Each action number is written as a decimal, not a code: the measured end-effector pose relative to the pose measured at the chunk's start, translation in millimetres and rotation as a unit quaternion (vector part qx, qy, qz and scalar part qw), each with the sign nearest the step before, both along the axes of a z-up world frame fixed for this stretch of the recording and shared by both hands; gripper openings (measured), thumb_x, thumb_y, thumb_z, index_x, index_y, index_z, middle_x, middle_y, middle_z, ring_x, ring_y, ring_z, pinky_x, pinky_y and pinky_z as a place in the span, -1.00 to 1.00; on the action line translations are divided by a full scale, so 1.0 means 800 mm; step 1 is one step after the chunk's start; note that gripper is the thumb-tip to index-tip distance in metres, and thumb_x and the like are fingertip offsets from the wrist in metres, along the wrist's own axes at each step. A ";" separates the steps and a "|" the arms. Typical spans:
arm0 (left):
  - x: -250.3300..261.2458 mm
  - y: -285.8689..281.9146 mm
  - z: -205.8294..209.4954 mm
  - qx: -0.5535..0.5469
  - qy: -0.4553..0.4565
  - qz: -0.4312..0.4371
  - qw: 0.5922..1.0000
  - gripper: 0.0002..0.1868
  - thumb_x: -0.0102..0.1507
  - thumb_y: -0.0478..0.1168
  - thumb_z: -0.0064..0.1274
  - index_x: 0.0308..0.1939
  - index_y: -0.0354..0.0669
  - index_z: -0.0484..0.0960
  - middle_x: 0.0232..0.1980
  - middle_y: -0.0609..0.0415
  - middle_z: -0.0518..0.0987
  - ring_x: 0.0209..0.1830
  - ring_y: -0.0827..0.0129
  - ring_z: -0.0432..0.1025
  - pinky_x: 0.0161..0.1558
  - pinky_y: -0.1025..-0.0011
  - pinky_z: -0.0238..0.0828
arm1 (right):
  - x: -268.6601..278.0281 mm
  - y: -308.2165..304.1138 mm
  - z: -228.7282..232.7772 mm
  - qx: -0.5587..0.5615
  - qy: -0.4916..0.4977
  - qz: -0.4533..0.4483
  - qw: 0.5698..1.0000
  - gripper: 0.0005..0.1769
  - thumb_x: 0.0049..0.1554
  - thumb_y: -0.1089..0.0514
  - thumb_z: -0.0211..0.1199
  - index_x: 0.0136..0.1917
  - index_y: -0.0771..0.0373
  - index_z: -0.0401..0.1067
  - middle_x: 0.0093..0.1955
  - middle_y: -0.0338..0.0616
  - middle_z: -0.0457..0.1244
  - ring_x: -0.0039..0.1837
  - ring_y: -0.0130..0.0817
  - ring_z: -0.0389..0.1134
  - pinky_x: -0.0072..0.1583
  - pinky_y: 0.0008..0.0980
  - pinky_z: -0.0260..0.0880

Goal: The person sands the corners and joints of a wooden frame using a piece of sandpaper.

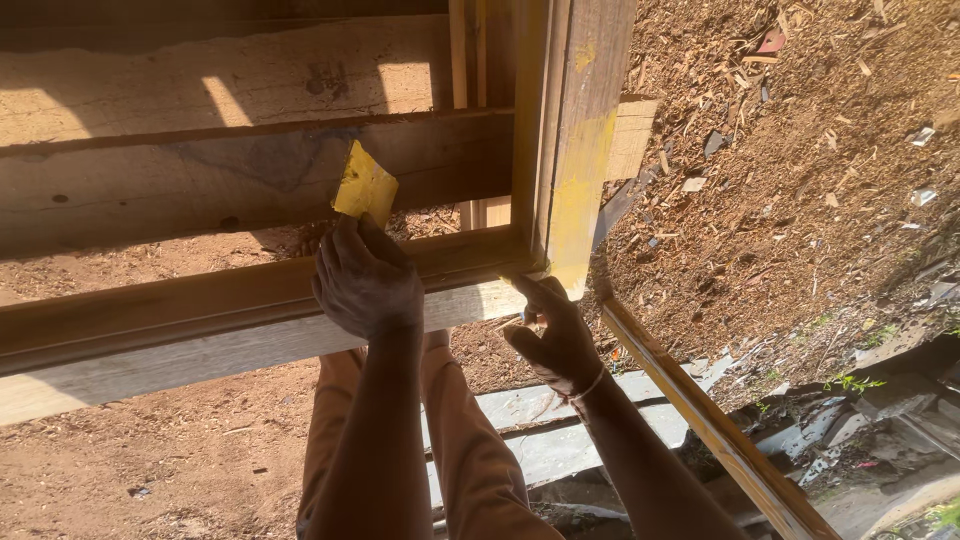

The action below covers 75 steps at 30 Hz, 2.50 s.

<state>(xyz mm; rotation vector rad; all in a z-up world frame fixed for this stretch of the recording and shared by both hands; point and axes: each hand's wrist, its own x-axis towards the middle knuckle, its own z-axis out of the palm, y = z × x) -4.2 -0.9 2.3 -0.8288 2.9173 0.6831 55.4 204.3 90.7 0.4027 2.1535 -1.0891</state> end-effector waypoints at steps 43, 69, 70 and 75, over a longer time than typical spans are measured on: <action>0.058 -0.139 0.041 0.234 0.111 -0.023 0.966 -0.84 0.52 -0.27 -0.03 -0.15 -0.23 0.46 -0.21 0.03 0.54 -0.23 0.33 0.47 -0.20 0.37 0.42 | -0.026 -0.103 0.002 0.048 -0.015 0.056 0.997 -0.24 0.01 0.27 0.30 0.49 0.18 0.30 -0.41 -0.13 0.31 -0.38 -0.45 0.36 -0.23 -0.41 0.44; -0.024 0.008 0.038 0.454 -0.069 -0.231 0.857 -0.75 0.29 -0.30 0.22 -0.09 -0.26 0.44 -0.22 -0.04 0.65 -0.18 0.28 0.66 -0.16 0.38 0.68 | -0.028 0.102 -0.119 0.130 0.037 -0.707 0.694 -0.35 0.21 -0.38 -0.05 0.22 0.12 0.46 -0.09 -0.29 0.37 -0.05 -0.42 0.34 0.06 -0.16 0.30; -0.023 0.016 0.035 0.456 -0.078 -0.232 0.856 -0.75 0.29 -0.30 0.22 -0.09 -0.26 0.44 -0.22 -0.04 0.65 -0.18 0.28 0.66 -0.16 0.38 0.68 | -0.026 0.105 -0.125 0.135 0.031 -0.709 0.691 -0.35 0.21 -0.38 -0.05 0.22 0.12 0.46 -0.09 -0.29 0.37 -0.05 -0.42 0.34 0.06 -0.16 0.30; -0.024 0.042 0.041 0.475 -0.080 -0.224 0.847 -0.74 0.30 -0.35 0.18 -0.01 -0.33 0.44 -0.11 -0.11 0.67 -0.08 0.22 0.68 -0.10 0.35 0.69 | -0.023 0.113 -0.136 0.150 0.031 -0.666 0.730 -0.27 0.19 -0.46 -0.10 0.15 0.15 0.51 -0.13 -0.25 0.33 -0.17 -0.44 0.33 -0.09 -0.21 0.24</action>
